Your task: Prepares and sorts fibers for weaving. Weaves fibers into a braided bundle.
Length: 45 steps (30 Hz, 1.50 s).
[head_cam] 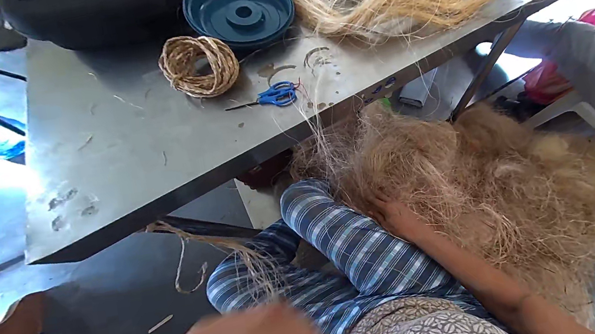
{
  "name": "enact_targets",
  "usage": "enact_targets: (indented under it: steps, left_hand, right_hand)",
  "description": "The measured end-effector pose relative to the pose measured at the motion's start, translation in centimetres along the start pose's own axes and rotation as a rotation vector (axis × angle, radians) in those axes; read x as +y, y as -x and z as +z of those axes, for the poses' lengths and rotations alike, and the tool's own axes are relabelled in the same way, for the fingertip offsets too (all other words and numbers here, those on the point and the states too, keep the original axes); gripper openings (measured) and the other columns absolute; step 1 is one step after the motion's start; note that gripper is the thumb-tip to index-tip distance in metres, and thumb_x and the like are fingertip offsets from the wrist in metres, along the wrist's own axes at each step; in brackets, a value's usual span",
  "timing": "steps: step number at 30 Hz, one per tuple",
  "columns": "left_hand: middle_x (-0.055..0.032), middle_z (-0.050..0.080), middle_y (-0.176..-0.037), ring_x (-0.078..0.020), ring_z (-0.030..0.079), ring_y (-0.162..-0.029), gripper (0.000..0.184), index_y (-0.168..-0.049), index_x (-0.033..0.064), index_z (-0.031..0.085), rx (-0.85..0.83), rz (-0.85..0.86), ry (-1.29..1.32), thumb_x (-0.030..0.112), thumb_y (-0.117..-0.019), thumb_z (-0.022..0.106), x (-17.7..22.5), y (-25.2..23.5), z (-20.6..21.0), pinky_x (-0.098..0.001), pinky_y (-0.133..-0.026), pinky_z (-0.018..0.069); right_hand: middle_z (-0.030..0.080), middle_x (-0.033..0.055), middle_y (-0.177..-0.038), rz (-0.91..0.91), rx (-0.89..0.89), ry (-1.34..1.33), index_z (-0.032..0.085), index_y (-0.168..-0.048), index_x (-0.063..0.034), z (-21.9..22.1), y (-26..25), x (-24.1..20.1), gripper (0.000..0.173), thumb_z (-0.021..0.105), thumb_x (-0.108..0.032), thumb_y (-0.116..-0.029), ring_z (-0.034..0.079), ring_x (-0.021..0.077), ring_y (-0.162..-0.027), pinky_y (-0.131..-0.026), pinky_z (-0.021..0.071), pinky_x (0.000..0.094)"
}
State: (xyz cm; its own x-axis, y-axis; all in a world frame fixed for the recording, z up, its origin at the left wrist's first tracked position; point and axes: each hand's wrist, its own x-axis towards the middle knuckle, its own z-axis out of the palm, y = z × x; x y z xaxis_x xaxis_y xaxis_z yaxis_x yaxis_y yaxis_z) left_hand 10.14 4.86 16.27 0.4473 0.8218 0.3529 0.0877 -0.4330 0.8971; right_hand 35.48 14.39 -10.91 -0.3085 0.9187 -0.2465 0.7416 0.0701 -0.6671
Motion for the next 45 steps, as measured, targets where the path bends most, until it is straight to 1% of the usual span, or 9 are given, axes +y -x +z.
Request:
enact_targets:
  steps: [4,6,11,15,21,26,31,40,45]
  left_hand:
    - [0.0052,0.066,-0.076,0.0039,0.051,-0.059,0.015,-0.093,0.0054,0.073,-0.15,-0.152,0.051,0.009,-0.0999,0.06,-10.3,-11.2,7.9,-0.0153,-0.054,0.0437]
    - [-0.0071,0.073,-0.097,-0.0112,0.066,-0.081,0.017,-0.101,0.0008,0.072,-0.269,-0.313,-0.027,0.007,-0.1035,0.057,-15.7,-14.3,11.1,-0.0313,-0.075,0.055]
    - [-0.0233,0.067,-0.126,-0.0377,0.063,-0.121,0.028,-0.122,-0.0035,0.067,-0.203,-0.671,-0.336,0.015,-0.1072,0.053,-27.6,-14.4,12.6,-0.0567,-0.107,0.0466]
    - [-0.0249,0.065,-0.129,-0.0407,0.06,-0.125,0.027,-0.121,-0.0039,0.068,-0.124,-0.802,-0.399,0.011,-0.107,0.051,-28.1,-13.6,11.1,-0.0582,-0.109,0.0437]
    - [-0.0236,0.067,-0.125,-0.0398,0.061,-0.123,0.027,-0.123,-0.0017,0.069,-0.119,-0.892,-0.367,0.014,-0.1062,0.054,-27.9,-13.1,11.0,-0.0583,-0.107,0.0446]
    - [-0.0225,0.067,-0.126,-0.0377,0.061,-0.124,0.026,-0.121,-0.0013,0.069,-0.138,-0.89,-0.36,0.012,-0.1061,0.053,-27.6,-13.2,11.3,-0.0559,-0.108,0.0449]
    - [-0.0226,0.067,-0.127,-0.0375,0.061,-0.125,0.026,-0.121,-0.0009,0.069,-0.193,-0.879,-0.39,0.014,-0.1064,0.053,-27.9,-13.3,11.2,-0.0563,-0.109,0.0441]
    - [-0.0223,0.061,-0.138,-0.0397,0.056,-0.131,0.028,-0.126,0.0005,0.068,-0.286,-0.924,-0.482,0.014,-0.1044,0.056,-28.7,-13.1,11.2,-0.0594,-0.11,0.0426]
    - [-0.0244,0.059,-0.139,-0.0406,0.054,-0.133,0.031,-0.128,-0.0009,0.066,-0.426,-0.98,-0.574,0.015,-0.1045,0.055,-28.5,-13.3,11.7,-0.0594,-0.11,0.0419]
  right_hand:
    - [0.054,0.0225,-0.149,-0.043,-0.009,-0.055,0.059,-0.141,0.0007,-1.2,1.2,-1.5,0.042,0.047,-0.019,-0.107,0.048,0.0382,-0.142,-0.12,0.0349,0.0488]
    - [0.06,0.0231,-0.141,-0.08,0.008,-0.089,0.064,-0.132,0.0049,-1.5,1.6,-1.8,0.036,0.049,-0.015,-0.1055,0.052,0.0368,-0.138,-0.118,0.0376,0.0465]
    - [0.06,0.0179,-0.144,-0.191,0.1,-0.12,0.067,-0.134,-0.0032,-0.6,2.5,0.1,0.036,0.051,-0.016,-0.1057,0.051,0.0369,-0.14,-0.12,0.0355,0.0484]
    - [0.062,0.0168,-0.142,-0.161,0.191,-0.087,0.075,-0.125,-0.0106,-2.3,4.5,0.4,0.03,0.057,-0.011,-0.1005,0.053,0.0401,-0.137,-0.114,0.0368,0.0625]
    - [0.074,0.016,-0.096,0.056,0.58,-0.29,0.074,-0.106,0.0028,-8.5,3.6,0.8,0.021,0.058,-0.006,-0.0968,0.07,0.0228,-0.083,-0.077,0.0572,0.0408]
    - [0.072,0.0201,-0.107,0.446,0.128,-0.052,0.075,-0.11,-0.0038,-8.6,-3.5,0.7,0.026,0.058,-0.023,-0.1038,0.068,0.037,-0.104,-0.093,0.0504,0.0584]
    - [0.071,0.0214,-0.116,0.552,0.114,0.03,0.075,-0.112,-0.0073,-5.2,-7.5,2.1,0.03,0.062,-0.032,-0.1005,0.066,0.0409,-0.112,-0.092,0.0493,0.0636]
    - [0.072,0.0177,-0.108,0.311,0.259,-0.116,0.078,-0.105,-0.0028,-10.8,0.5,1.2,0.022,0.068,-0.022,-0.0996,0.068,0.032,-0.103,-0.095,0.0513,0.0531]
    - [0.073,0.0048,-0.103,-0.048,0.644,-0.509,0.074,-0.099,-0.001,-19.0,7.6,3.0,0.013,0.062,-0.007,-0.0975,0.07,0.012,-0.088,-0.083,0.0609,0.0332]
